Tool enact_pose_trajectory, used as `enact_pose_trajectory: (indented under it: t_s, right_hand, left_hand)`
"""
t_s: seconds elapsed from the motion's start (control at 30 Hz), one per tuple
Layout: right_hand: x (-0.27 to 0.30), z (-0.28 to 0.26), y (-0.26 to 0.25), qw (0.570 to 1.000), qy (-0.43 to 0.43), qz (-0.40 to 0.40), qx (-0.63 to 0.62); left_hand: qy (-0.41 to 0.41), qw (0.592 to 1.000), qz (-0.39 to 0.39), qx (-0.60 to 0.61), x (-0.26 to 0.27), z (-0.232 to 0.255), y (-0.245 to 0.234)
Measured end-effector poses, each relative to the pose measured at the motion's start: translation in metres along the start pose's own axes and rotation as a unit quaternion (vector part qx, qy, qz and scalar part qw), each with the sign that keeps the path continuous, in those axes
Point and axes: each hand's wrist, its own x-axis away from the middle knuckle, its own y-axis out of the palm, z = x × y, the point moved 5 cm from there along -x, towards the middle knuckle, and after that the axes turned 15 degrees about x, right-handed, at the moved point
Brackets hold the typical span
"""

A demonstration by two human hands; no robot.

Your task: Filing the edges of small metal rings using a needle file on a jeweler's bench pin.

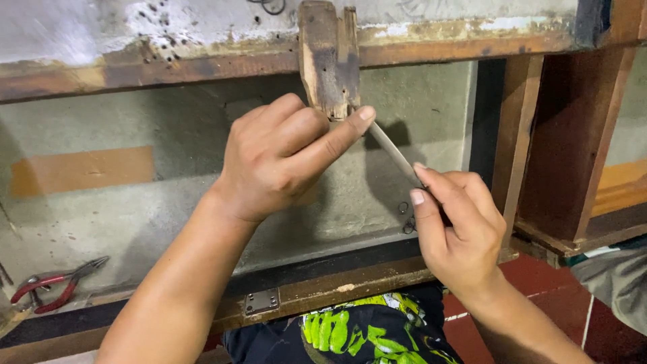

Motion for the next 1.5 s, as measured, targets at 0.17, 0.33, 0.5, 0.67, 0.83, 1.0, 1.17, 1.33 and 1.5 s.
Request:
enact_pose_trajectory:
  t_s: [0.17, 0.33, 0.5, 0.67, 0.83, 1.0, 1.17, 1.33, 1.5]
  right_hand:
    - [0.0, -0.001, -0.002, 1.0, -0.02, -0.001, -0.014]
    - [-0.008, -0.002, 0.003, 1.0, -0.026, 0.013, -0.009]
    - [-0.017, -0.002, 0.01, 0.997, -0.004, -0.029, -0.072]
    - [-0.008, -0.002, 0.012, 0.997, 0.006, -0.027, -0.068]
    - [-0.018, -0.006, 0.015, 0.998, -0.031, 0.014, -0.058]
    - [-0.006, 0.0, 0.014, 0.998, 0.003, -0.013, -0.068]
    - [-0.013, -0.004, 0.017, 0.998, -0.014, 0.006, -0.054]
    - [-0.014, -0.008, 0.011, 0.999, -0.016, 0.002, -0.051]
    - [-0.017, -0.015, 0.008, 0.999, -0.037, -0.019, -0.03]
  left_hand:
    - [-0.003, 1.0, -0.003, -0.007, 0.002, -0.001, 0.0]
    - [-0.006, 1.0, -0.021, -0.013, -0.001, 0.0, -0.002]
    - [0.004, 1.0, -0.006, -0.003, -0.001, 0.0, -0.002]
    - [0.003, 1.0, -0.004, 0.007, 0.0, -0.001, -0.003]
    - [0.004, 1.0, -0.005, 0.0, -0.003, 0.002, -0.002]
    - [0.006, 1.0, 0.015, 0.008, 0.001, 0.0, -0.001]
    - [0.001, 1.0, 0.018, 0.009, -0.005, 0.004, -0.003]
    - [-0.01, 0.999, 0.027, 0.016, -0.005, 0.004, -0.003]
    - [-0.004, 1.0, 0.026, 0.002, -0.009, 0.007, -0.006]
